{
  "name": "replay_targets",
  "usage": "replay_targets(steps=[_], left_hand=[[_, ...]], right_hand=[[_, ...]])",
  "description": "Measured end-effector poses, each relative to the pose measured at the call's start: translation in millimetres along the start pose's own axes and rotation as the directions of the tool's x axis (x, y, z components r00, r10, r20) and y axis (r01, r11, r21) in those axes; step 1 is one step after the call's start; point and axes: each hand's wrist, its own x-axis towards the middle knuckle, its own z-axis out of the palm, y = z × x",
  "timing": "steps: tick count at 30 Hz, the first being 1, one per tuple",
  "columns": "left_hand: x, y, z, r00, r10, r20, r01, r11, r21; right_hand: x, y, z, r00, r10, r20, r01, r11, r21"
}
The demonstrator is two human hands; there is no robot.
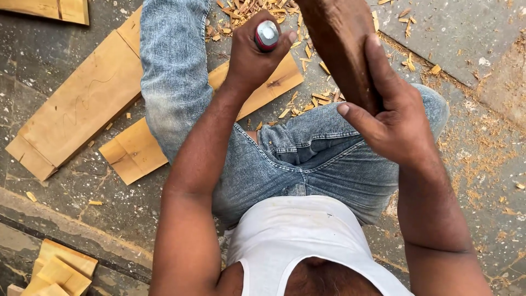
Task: Shaping a piece of wood using a chisel and a wooden mallet.
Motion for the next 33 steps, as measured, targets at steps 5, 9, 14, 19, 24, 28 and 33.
replay_targets(steps=[5,9,14,19,24,28,33], left_hand=[[-4.2,6.0,0.4,0.999,-0.001,0.034,0.000,1.000,0.022],[-4.3,4.2,0.0,0.999,0.010,0.044,-0.011,1.000,0.019],[-4.8,1.4,0.3,0.999,0.031,0.038,-0.031,0.999,0.015],[-6.3,1.1,-0.8,0.999,0.016,0.052,-0.018,1.000,0.023],[-3.4,1.1,-5.3,0.995,0.031,0.091,-0.032,0.999,0.014],[-2.4,-7.5,-6.4,0.997,0.044,0.062,-0.044,0.999,0.010],[-9.6,1.2,-3.4,0.999,0.019,0.044,-0.020,1.000,0.010]], right_hand=[[-4.3,6.1,0.1,0.999,-0.047,-0.025,0.047,0.999,-0.016],[-5.5,6.1,0.3,0.998,-0.057,-0.025,0.056,0.998,-0.014],[-4.3,5.1,1.1,0.999,-0.046,-0.018,0.045,0.998,-0.033],[-5.7,6.8,1.9,0.998,-0.058,-0.021,0.057,0.998,-0.041],[-6.1,4.9,1.8,0.999,-0.033,-0.020,0.033,0.999,-0.023],[-5.9,2.9,1.8,0.999,-0.048,-0.022,0.048,0.999,-0.025],[-5.5,2.8,2.4,0.998,-0.059,-0.018,0.059,0.998,-0.007]])
